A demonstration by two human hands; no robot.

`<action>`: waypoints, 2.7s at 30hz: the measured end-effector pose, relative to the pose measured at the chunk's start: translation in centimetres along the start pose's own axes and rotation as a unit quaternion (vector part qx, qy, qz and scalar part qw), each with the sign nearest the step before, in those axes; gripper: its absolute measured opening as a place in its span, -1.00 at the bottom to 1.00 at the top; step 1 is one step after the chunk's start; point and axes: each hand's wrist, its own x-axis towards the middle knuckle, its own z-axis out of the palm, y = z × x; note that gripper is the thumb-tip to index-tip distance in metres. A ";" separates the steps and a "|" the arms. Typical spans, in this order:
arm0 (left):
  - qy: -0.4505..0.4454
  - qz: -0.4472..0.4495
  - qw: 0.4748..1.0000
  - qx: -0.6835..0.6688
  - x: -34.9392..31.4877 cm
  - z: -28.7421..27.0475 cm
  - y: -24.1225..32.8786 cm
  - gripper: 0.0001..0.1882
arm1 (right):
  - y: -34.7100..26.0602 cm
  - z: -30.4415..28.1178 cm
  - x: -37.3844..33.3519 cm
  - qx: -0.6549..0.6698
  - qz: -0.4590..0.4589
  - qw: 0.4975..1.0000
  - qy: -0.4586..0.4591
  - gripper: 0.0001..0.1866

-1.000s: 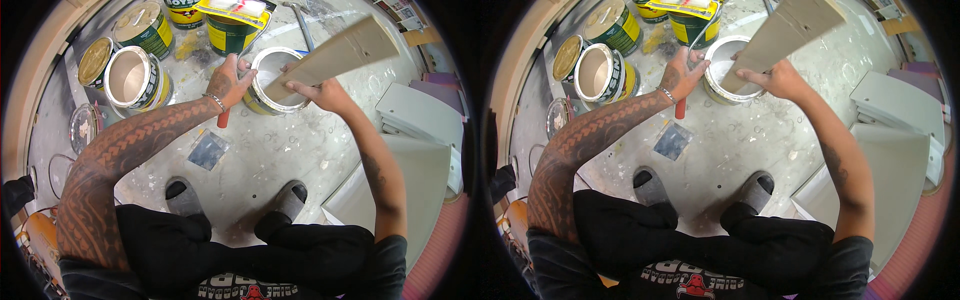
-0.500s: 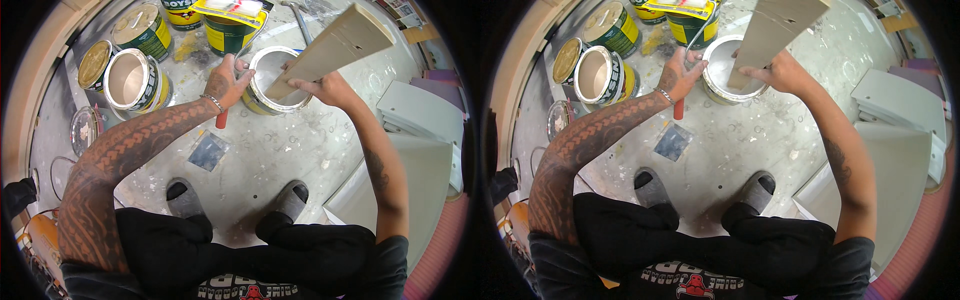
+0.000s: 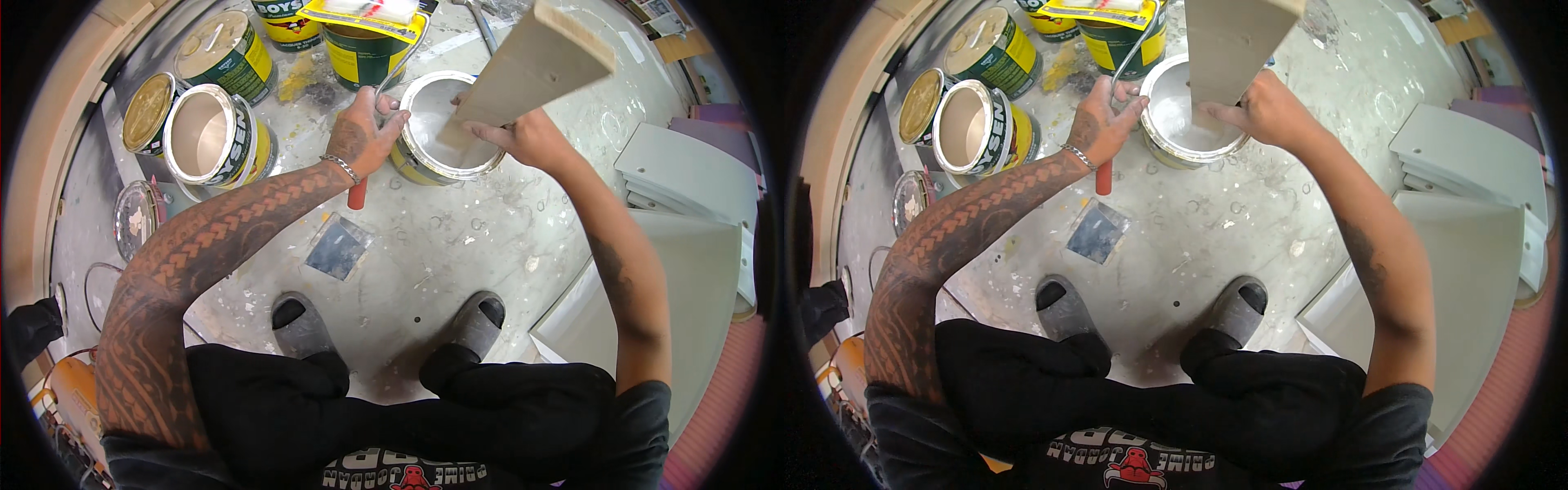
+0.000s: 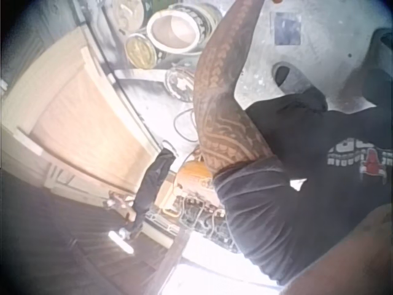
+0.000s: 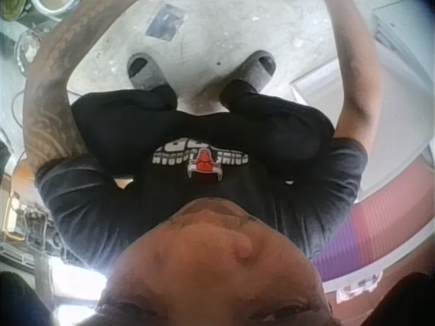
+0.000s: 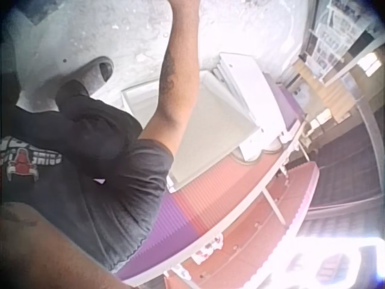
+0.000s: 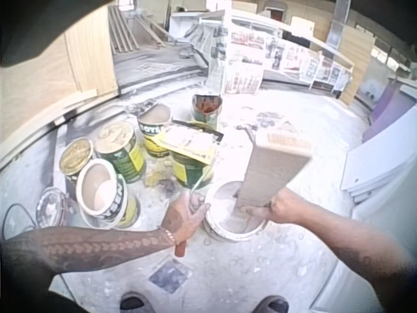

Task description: The person pours paint from a large tin into a smaller bucket, stirs the paint with a wooden board, and wipes paint off a roller frame with a small piece of paper.

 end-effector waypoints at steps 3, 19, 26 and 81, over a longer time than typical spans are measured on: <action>0.010 0.027 1.000 0.011 0.0 0.0 -0.4 -0.65 | -0.2 1.9 -0.2 -0.021 0.002 0.998 0.056 -0.62; 0.002 -0.014 1.000 0.003 -0.2 -0.4 0.0 -0.65 | -0.8 2.5 0.2 0.073 0.048 0.995 0.055 -0.62; 0.001 -0.023 1.000 -0.016 -0.4 0.1 0.6 -0.66 | 1.4 -1.3 0.2 -0.014 0.013 0.999 -0.049 -0.66; 0.011 -0.021 0.998 -0.059 -0.5 0.3 -0.1 -0.68 | 0.1 -0.8 0.6 0.007 0.069 0.997 -0.044 -0.63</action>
